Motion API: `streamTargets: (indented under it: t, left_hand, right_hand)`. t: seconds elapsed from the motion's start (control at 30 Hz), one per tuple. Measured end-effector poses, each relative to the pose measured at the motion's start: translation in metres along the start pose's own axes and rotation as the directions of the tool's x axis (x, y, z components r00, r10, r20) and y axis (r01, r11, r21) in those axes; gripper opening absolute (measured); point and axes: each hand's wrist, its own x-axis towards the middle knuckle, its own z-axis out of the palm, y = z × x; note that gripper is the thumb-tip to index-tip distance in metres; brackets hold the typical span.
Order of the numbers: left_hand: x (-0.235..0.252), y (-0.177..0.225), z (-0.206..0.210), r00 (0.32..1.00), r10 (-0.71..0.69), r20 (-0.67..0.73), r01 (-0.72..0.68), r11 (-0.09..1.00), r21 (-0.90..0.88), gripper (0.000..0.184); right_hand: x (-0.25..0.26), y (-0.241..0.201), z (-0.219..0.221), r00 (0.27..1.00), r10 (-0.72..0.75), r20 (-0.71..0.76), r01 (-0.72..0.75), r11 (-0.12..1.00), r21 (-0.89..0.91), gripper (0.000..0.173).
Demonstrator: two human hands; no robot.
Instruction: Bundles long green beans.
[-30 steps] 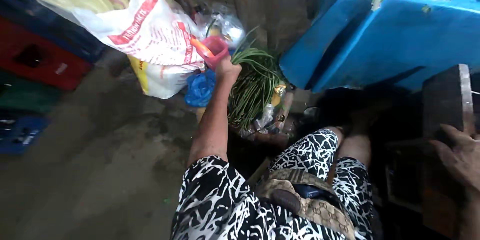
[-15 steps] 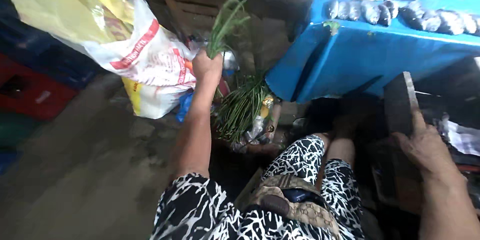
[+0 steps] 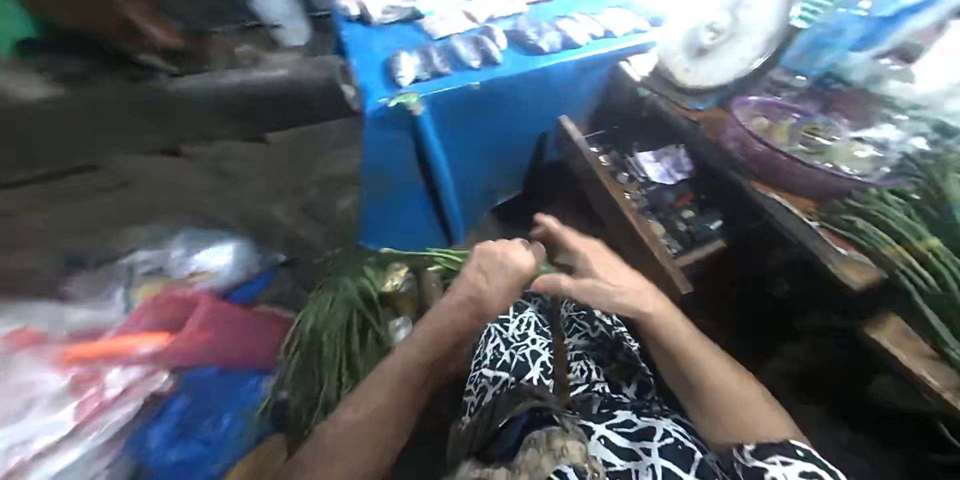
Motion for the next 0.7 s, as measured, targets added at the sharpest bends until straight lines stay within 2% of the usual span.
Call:
streamTargets:
  t: [0.07, 0.13, 0.17, 0.2, 0.23, 0.27, 0.3, 0.37, 0.43, 0.47, 0.5, 0.53, 0.6, 0.63, 0.7]
  left_hand:
    - [0.018, 0.022, 0.017, 0.986, 0.162, -0.037, -0.163, 0.986, -0.018, 0.013]
    - [0.029, 0.024, 0.038, 0.944, 0.294, -0.151, -0.307, 0.949, -0.069, 0.009]
    - [0.033, 0.025, 0.044, 0.929, 0.330, -0.166, -0.349, 0.931, -0.105, 0.004]
    - [0.037, 0.027, 0.048, 0.925, 0.347, -0.154, -0.368, 0.919, -0.141, 0.010]
    - [0.040, 0.028, 0.050, 0.931, 0.345, -0.120, -0.362, 0.914, -0.182, 0.019]
    - [0.043, 0.027, 0.052, 0.936, 0.331, -0.121, -0.350, 0.915, -0.203, 0.023]
    - [0.045, 0.026, 0.054, 0.945, 0.298, -0.138, -0.323, 0.921, -0.217, 0.027]
    - [0.042, 0.023, 0.059, 0.945, 0.198, -0.261, -0.268, 0.925, -0.268, 0.028]
    - [0.032, 0.021, 0.064, 0.899, 0.060, -0.434, -0.217, 0.922, -0.322, 0.019]
    - [0.027, 0.022, 0.065, 0.889, -0.029, -0.456, -0.163, 0.913, -0.375, 0.019]
    - [0.022, 0.023, 0.067, 0.906, -0.126, -0.404, -0.087, 0.880, -0.467, 0.022]
    - [0.019, 0.026, 0.066, 0.938, -0.215, -0.272, 0.009, 0.799, -0.601, 0.027]
    - [0.018, 0.032, 0.067, 0.959, -0.279, 0.047, 0.185, 0.491, -0.851, 0.030]
    - [0.019, 0.036, 0.070, 0.959, -0.264, 0.100, 0.187, 0.330, -0.925, 0.032]
    - [0.024, 0.047, 0.074, 0.961, -0.257, 0.107, 0.131, 0.081, -0.988, 0.044]
  right_hand:
    - [-0.011, 0.015, 0.001, 0.978, 0.149, 0.143, -0.177, 0.961, 0.212, 0.101]
    - [-0.023, 0.028, -0.005, 0.927, 0.315, 0.206, -0.368, 0.873, 0.320, 0.104]
    - [-0.029, 0.033, -0.008, 0.902, 0.359, 0.239, -0.423, 0.841, 0.337, 0.096]
    - [-0.035, 0.037, -0.010, 0.880, 0.402, 0.251, -0.468, 0.824, 0.320, 0.077]
    - [-0.039, 0.041, -0.011, 0.859, 0.448, 0.247, -0.505, 0.817, 0.279, 0.048]
    - [-0.041, 0.046, -0.012, 0.846, 0.479, 0.235, -0.528, 0.816, 0.237, 0.030]
    - [-0.041, 0.049, -0.015, 0.837, 0.503, 0.215, -0.542, 0.816, 0.203, 0.025]
    - [-0.042, 0.054, -0.020, 0.832, 0.544, 0.108, -0.555, 0.817, 0.159, 0.029]
    - [-0.042, 0.053, -0.024, 0.818, 0.574, -0.024, -0.565, 0.812, 0.148, 0.031]
    - [-0.041, 0.053, -0.024, 0.810, 0.580, -0.082, -0.565, 0.810, 0.156, 0.032]
    - [-0.040, 0.052, -0.024, 0.807, 0.576, -0.131, -0.557, 0.815, 0.160, 0.033]
    - [-0.038, 0.050, -0.024, 0.804, 0.570, -0.172, -0.551, 0.821, 0.147, 0.033]
    - [-0.036, 0.044, -0.020, 0.809, 0.539, -0.234, -0.543, 0.838, 0.051, 0.033]
    - [-0.035, 0.041, -0.017, 0.820, 0.515, -0.251, -0.536, 0.844, -0.021, 0.033]
    - [-0.035, 0.036, -0.006, 0.851, 0.456, -0.261, -0.506, 0.845, -0.173, 0.040]
